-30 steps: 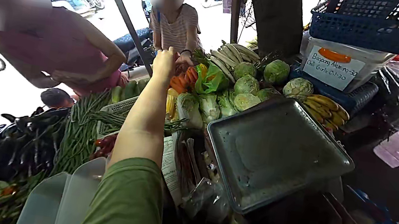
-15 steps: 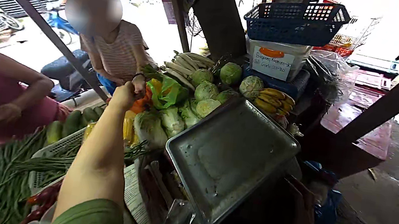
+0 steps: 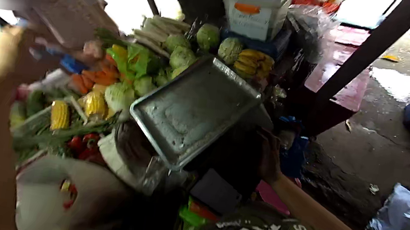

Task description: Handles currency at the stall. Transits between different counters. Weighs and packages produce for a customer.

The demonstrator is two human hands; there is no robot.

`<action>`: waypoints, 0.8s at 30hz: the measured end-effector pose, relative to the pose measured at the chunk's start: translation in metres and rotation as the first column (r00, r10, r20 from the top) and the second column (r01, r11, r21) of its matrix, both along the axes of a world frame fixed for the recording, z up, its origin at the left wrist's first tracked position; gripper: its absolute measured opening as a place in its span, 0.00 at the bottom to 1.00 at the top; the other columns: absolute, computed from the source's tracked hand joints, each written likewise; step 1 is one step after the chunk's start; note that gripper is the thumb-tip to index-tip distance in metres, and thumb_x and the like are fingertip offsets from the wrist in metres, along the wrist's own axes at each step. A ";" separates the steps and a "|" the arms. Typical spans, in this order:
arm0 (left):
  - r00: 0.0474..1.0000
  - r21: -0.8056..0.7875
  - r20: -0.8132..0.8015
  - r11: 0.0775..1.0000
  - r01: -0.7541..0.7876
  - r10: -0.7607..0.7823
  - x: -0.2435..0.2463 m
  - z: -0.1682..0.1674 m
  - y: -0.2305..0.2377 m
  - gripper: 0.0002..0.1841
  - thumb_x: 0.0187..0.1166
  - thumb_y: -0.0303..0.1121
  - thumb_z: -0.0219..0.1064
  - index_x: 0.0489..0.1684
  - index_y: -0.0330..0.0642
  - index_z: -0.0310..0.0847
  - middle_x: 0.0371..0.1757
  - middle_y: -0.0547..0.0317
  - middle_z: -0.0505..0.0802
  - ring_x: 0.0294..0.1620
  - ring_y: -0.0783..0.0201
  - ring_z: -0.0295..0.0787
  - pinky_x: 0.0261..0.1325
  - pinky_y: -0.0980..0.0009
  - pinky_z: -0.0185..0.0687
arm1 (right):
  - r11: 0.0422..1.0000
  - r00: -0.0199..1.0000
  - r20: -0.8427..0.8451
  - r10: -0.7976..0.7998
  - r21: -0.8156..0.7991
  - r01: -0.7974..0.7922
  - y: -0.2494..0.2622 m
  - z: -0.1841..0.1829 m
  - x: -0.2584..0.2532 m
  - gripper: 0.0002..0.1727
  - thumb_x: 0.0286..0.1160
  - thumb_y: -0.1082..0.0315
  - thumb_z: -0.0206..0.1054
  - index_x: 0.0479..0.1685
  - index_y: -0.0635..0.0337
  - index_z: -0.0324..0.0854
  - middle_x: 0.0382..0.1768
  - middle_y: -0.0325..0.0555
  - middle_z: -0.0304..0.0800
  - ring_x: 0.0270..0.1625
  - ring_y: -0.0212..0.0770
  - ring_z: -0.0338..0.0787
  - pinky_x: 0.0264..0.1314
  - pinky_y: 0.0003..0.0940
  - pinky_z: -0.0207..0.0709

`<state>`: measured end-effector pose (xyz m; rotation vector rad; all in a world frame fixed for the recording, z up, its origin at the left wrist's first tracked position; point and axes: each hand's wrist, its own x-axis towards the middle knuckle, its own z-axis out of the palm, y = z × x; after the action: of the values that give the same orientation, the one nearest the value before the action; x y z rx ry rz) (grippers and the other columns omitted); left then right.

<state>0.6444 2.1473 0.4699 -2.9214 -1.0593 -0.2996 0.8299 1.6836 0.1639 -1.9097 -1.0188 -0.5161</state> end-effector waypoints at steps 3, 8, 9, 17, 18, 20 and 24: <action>0.998 -0.064 0.062 0.998 0.004 0.000 -0.029 0.013 -0.042 0.26 0.85 0.27 0.66 0.76 0.20 0.65 0.74 0.12 0.75 0.77 0.16 0.69 0.77 0.24 0.58 | 1.000 1.000 -0.013 0.022 -0.011 -0.022 -0.004 -0.009 0.000 0.22 0.82 0.61 0.56 0.67 0.63 0.80 0.69 0.64 0.83 0.73 0.59 0.81 0.77 0.53 0.70; 0.953 -0.104 -0.163 0.956 -0.275 0.256 -0.113 -0.018 -0.079 0.30 0.84 0.42 0.68 0.75 0.26 0.70 0.65 0.10 0.80 0.70 0.10 0.73 0.65 0.12 0.59 | 0.974 0.974 -0.042 0.224 -0.020 -0.225 -0.014 -0.013 -0.002 0.36 0.76 0.40 0.61 0.74 0.59 0.74 0.80 0.64 0.73 0.84 0.59 0.70 0.84 0.60 0.59; 0.926 -0.122 -0.213 0.932 -0.343 0.313 -0.130 -0.030 -0.087 0.30 0.84 0.43 0.68 0.74 0.26 0.71 0.63 0.09 0.80 0.67 0.09 0.73 0.63 0.11 0.59 | 0.951 0.950 -0.055 0.306 -0.034 -0.308 -0.019 -0.014 -0.004 0.41 0.74 0.33 0.59 0.78 0.56 0.72 0.83 0.62 0.69 0.87 0.57 0.66 0.87 0.59 0.56; 0.750 -0.255 -0.116 0.710 -0.656 0.652 -0.197 -0.130 -0.146 0.47 0.83 0.63 0.58 0.95 0.40 0.48 0.93 0.24 0.49 0.93 0.20 0.35 0.79 0.12 0.30 | 0.753 0.791 -0.060 0.608 -0.270 -0.600 -0.045 -0.019 -0.015 0.55 0.62 0.19 0.60 0.86 0.48 0.65 0.87 0.63 0.63 0.92 0.58 0.57 0.91 0.60 0.42; 0.748 -0.257 -0.076 0.712 -0.654 0.659 -0.202 -0.133 -0.145 0.46 0.82 0.65 0.56 0.95 0.43 0.50 0.94 0.27 0.48 0.94 0.23 0.32 0.81 0.14 0.28 | 0.755 0.794 -0.051 0.606 -0.276 -0.595 -0.044 -0.020 -0.015 0.55 0.62 0.20 0.61 0.86 0.49 0.65 0.87 0.63 0.63 0.92 0.59 0.56 0.90 0.60 0.42; 0.746 -0.270 -0.031 0.713 -0.647 0.665 -0.206 -0.134 -0.145 0.45 0.83 0.64 0.55 0.93 0.41 0.54 0.94 0.28 0.49 0.94 0.25 0.33 0.86 0.21 0.34 | 0.764 0.802 -0.034 0.596 -0.284 -0.579 -0.043 -0.021 -0.016 0.54 0.62 0.22 0.63 0.86 0.48 0.65 0.87 0.63 0.63 0.92 0.59 0.56 0.90 0.61 0.41; 0.741 -0.275 -0.006 0.712 -0.646 0.671 -0.198 -0.132 -0.145 0.43 0.82 0.56 0.64 0.90 0.37 0.58 0.92 0.26 0.55 0.94 0.25 0.39 0.88 0.26 0.39 | 0.756 0.799 -0.093 0.594 -0.276 -0.593 -0.042 -0.015 -0.015 0.56 0.61 0.19 0.59 0.86 0.50 0.66 0.86 0.64 0.64 0.91 0.61 0.59 0.89 0.65 0.41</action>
<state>0.4465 2.0020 0.3376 -2.4780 -2.2094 -0.2840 0.8147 1.6419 0.1494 -1.6861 -1.6939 0.0136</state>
